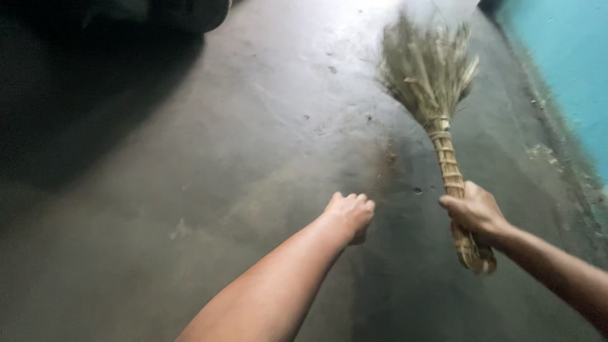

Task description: The person sweeps debris into a pile on the floor using a grass broom.

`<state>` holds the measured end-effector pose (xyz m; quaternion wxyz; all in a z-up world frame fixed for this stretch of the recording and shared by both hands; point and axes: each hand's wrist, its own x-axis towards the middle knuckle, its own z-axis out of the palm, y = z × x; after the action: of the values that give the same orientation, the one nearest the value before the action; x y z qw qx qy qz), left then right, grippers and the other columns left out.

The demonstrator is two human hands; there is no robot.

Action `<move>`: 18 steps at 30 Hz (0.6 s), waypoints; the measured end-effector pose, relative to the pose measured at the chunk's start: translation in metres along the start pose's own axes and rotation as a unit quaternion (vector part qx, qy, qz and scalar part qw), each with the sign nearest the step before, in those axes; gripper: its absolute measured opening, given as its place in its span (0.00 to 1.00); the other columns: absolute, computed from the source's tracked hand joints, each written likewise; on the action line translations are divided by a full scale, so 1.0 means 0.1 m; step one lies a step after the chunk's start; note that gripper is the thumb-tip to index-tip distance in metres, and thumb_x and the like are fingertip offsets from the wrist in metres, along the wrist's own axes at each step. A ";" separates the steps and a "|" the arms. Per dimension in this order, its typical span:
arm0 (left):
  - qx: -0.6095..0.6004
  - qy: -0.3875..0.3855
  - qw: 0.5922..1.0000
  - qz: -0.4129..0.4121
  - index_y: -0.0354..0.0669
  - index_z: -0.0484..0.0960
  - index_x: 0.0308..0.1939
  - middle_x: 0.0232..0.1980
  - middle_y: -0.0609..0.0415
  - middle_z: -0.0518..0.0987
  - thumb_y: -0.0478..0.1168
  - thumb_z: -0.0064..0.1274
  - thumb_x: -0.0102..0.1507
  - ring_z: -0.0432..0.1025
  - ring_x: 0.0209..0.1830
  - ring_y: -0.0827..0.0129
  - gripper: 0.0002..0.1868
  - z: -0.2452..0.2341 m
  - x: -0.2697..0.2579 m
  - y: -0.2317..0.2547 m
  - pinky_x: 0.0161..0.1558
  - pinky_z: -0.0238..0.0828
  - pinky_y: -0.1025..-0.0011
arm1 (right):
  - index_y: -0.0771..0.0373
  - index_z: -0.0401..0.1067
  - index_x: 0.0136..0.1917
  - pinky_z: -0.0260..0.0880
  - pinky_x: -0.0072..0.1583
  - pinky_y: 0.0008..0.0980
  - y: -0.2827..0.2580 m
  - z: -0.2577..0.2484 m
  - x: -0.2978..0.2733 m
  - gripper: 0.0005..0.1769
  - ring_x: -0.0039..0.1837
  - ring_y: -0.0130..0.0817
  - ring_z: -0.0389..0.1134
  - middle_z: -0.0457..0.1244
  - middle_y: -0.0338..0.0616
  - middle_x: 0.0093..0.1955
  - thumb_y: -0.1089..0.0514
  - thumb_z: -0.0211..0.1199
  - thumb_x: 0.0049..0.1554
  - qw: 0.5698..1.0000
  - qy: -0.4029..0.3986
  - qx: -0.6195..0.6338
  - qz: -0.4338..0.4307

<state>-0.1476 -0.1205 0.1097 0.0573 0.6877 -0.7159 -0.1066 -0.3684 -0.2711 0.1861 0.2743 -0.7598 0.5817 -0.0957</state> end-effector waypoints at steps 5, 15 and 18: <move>-0.021 0.004 1.000 -0.003 0.44 0.74 0.57 0.59 0.50 0.75 0.39 0.56 0.58 0.70 0.64 0.59 0.22 0.02 -0.02 -0.04 0.57 0.68 0.50 | 0.67 0.63 0.55 0.76 0.33 0.44 0.20 -0.24 -0.46 0.18 0.30 0.43 0.70 0.67 0.56 0.36 0.52 0.61 0.60 0.997 0.009 -0.080 -0.001; 0.006 -0.036 0.996 0.083 0.44 0.74 0.59 0.60 0.47 0.76 0.41 0.57 0.58 0.74 0.62 0.56 0.24 0.29 -0.24 0.29 0.55 0.74 0.52 | 0.62 0.67 0.54 0.77 0.37 0.39 0.97 0.60 -0.02 0.21 0.35 0.37 0.72 0.69 0.49 0.39 0.48 0.68 0.55 0.990 -0.096 -0.105 -0.002; -0.094 -0.107 0.989 0.051 0.42 0.72 0.61 0.62 0.44 0.73 0.50 0.59 0.60 0.70 0.65 0.52 0.29 0.34 -0.40 0.33 0.58 0.71 0.51 | 0.68 0.72 0.50 0.76 0.39 0.35 0.97 0.80 0.29 0.27 0.37 0.35 0.73 0.70 0.50 0.39 0.41 0.68 0.55 0.983 -0.164 -0.075 0.027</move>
<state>-0.1853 -0.0773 0.0865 0.0499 0.6267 -0.7387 -0.2431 -0.4030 -0.2907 0.0633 0.3112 -0.7676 0.5544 0.0815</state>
